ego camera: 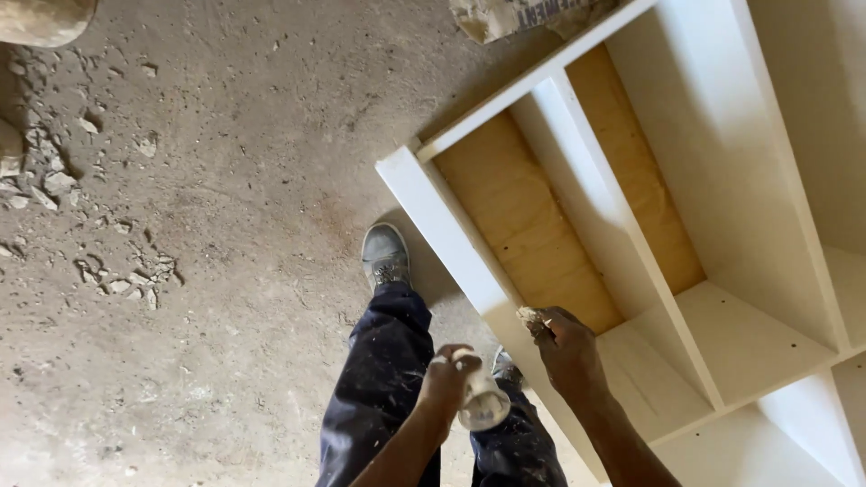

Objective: Applying wood filler to the joints and edges of a white wooden shelving unit to prepare it for finishing.

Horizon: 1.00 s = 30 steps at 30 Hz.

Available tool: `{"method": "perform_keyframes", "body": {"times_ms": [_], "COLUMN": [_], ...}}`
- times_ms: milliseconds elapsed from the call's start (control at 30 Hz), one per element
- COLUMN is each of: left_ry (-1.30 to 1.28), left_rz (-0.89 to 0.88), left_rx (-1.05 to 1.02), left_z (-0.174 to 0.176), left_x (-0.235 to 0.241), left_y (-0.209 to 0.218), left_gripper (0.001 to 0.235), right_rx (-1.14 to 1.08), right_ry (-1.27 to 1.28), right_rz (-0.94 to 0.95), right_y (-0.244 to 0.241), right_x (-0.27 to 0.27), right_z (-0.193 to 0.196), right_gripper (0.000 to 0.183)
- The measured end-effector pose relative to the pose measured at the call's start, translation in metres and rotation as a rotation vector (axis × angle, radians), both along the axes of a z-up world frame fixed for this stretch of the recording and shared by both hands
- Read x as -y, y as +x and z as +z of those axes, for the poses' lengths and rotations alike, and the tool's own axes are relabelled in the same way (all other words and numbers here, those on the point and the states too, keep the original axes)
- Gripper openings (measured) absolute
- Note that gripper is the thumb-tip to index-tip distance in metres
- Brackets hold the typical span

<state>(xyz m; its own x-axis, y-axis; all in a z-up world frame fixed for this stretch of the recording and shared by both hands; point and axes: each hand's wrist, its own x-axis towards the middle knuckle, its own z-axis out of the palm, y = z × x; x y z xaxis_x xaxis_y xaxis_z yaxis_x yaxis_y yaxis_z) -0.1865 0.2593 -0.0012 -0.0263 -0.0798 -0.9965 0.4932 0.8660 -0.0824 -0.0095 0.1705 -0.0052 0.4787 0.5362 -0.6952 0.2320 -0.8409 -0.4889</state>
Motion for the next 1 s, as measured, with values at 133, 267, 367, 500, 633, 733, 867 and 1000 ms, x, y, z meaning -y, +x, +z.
{"method": "perform_keyframes", "body": {"times_ms": [133, 267, 367, 500, 633, 733, 867, 1000], "left_ry": [-0.027, 0.055, -0.012, 0.062, 0.067, 0.047, 0.050, 0.075], "left_rz": [0.092, 0.188, 0.223, 0.335, 0.411, 0.525, 0.533, 0.557], "left_rx": [-0.063, 0.032, -0.041, 0.015, -0.021, -0.069, -0.084, -0.066], "left_z": [-0.008, -0.017, 0.007, -0.018, -0.004, 0.004, 0.014, 0.021], "left_x": [0.004, 0.011, -0.001, 0.041, 0.058, 0.070, 0.079, 0.080], "left_y": [-0.010, -0.012, -0.004, -0.013, -0.013, -0.011, -0.008, -0.004], "left_gripper": [0.032, 0.012, 0.026, 0.007, 0.024, 0.032, 0.027, 0.028], "right_rx": [0.104, 0.299, 0.413, 0.498, 0.524, 0.554, 0.609, 0.574], "right_ry": [0.067, 0.289, 0.472, 0.667, 0.604, 0.641, 0.578, 0.743], "right_rz": [0.124, 0.331, 0.465, 0.604, 0.723, 0.770, 0.807, 0.777], "right_y": [-0.007, -0.006, -0.004, -0.002, -0.008, -0.011, -0.016, -0.011], "right_x": [0.007, 0.001, -0.003, -0.004, 0.008, 0.025, 0.045, 0.046], "right_z": [-0.029, -0.046, -0.057, -0.062, -0.048, -0.044, -0.045, -0.050], "right_gripper": [0.022, 0.022, 0.019, 0.017, 0.042, 0.034, 0.032, 0.016]}}
